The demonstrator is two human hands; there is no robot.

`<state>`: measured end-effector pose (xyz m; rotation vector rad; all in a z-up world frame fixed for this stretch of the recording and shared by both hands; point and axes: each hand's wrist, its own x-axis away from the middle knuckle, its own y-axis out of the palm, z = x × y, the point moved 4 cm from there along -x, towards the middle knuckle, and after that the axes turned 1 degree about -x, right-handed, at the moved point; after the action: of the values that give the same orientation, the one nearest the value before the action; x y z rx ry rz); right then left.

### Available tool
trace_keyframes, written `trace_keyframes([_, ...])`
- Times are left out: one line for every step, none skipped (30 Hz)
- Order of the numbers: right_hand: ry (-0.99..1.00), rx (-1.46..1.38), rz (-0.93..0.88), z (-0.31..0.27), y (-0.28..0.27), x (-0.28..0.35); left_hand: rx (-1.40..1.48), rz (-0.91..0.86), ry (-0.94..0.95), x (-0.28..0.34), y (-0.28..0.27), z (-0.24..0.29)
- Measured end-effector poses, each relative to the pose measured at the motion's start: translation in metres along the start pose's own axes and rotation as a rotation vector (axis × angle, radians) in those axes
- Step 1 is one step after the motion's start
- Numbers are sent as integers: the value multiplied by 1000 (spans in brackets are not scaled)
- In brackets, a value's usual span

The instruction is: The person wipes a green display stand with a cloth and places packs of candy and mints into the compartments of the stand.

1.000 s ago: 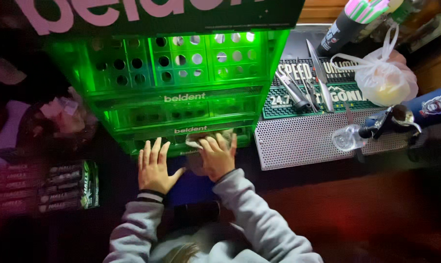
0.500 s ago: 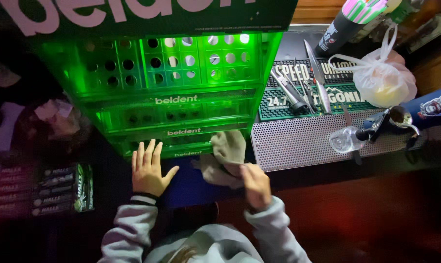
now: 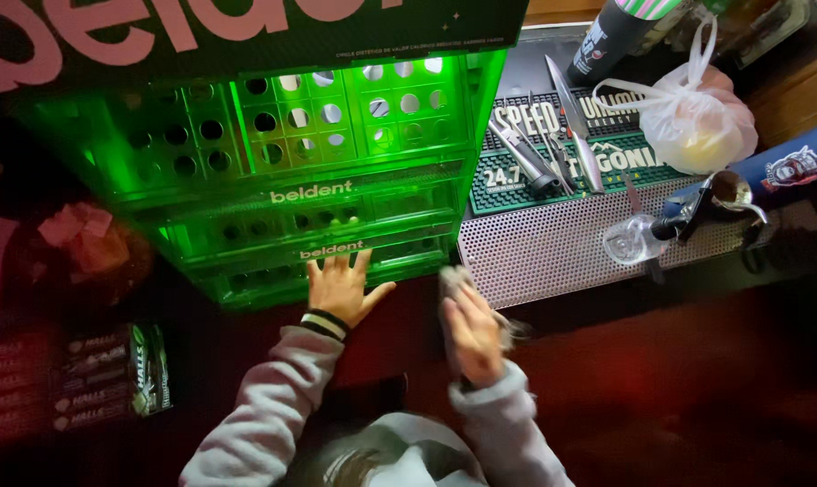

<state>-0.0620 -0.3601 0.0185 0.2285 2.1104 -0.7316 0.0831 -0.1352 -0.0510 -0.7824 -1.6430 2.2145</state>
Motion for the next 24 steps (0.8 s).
trace_keyframes([167,267,-41,1,17,-24,-37,-15,-8,-2,-5,3])
trace_keyframes([332,534,-80,2,33,-47,-76,-30,-16,-4,-11,5])
trace_keyframes([333,535,-79,16,42,-45,-75,-30,-15,-4,-9,6])
trace_keyframes([302,747,-119,27,54,-43,-71,-46,-24,-3,-7,5])
trace_keyframes([268,958,-159,39,66,-42,-68,-62,-33,-2,-5,4])
trace_keyframes([270,959,-159,48,75,-38,-67,-64,-31,-2,0,1])
trace_keyframes([348,1054,-220,60,83,-33,-56,-75,-31,-2,6,-1])
trace_keyframes([430,1148,-285,70,90,-26,-43,-90,-30,1,12,-1])
trace_keyframes([434,1149,-289,57,88,-58,-40,-96,-29,-3,-13,7])
trace_keyframes([649,956,-600,57,92,-83,-48,-95,-26,-11,-37,14])
trace_keyframes([848,734,-895,52,97,-105,-57,-94,-22,-18,-61,22])
trace_keyframes([851,737,-895,55,111,-84,-54,-94,-20,-20,-66,24])
trace_keyframes([730,842,-745,55,121,-71,-71,-108,-17,-21,-70,25])
trace_keyframes([608,937,-589,53,135,-57,-93,-123,-11,-23,-74,23])
trace_keyframes([612,938,-585,50,123,-68,-93,-124,-6,-23,-71,22])
trace_keyframes([582,1077,-658,46,111,-79,-81,-145,-11,-22,-68,21])
trace_keyframes([547,1215,-730,43,99,-90,-69,-166,-17,-21,-64,20])
trace_keyframes([552,1218,-728,46,87,-87,-67,-166,-11,-22,-68,20])
trace_keyframes([578,1105,-737,49,77,-83,-67,-194,-23,-22,-71,19])
trace_keyframes([598,990,-746,52,66,-78,-67,-222,-39,-23,-74,21])
trace_keyframes([599,993,-745,64,71,-65,-65,-221,-37,-24,-73,20])
trace_keyframes([605,949,-702,73,77,-51,-51,-230,-30,-23,-72,19])
trace_keyframes([611,905,-659,82,82,-37,-37,-238,-24,-22,-72,19])
trace_keyframes([611,906,-658,99,88,-29,-36,-237,-23,-20,-56,15])
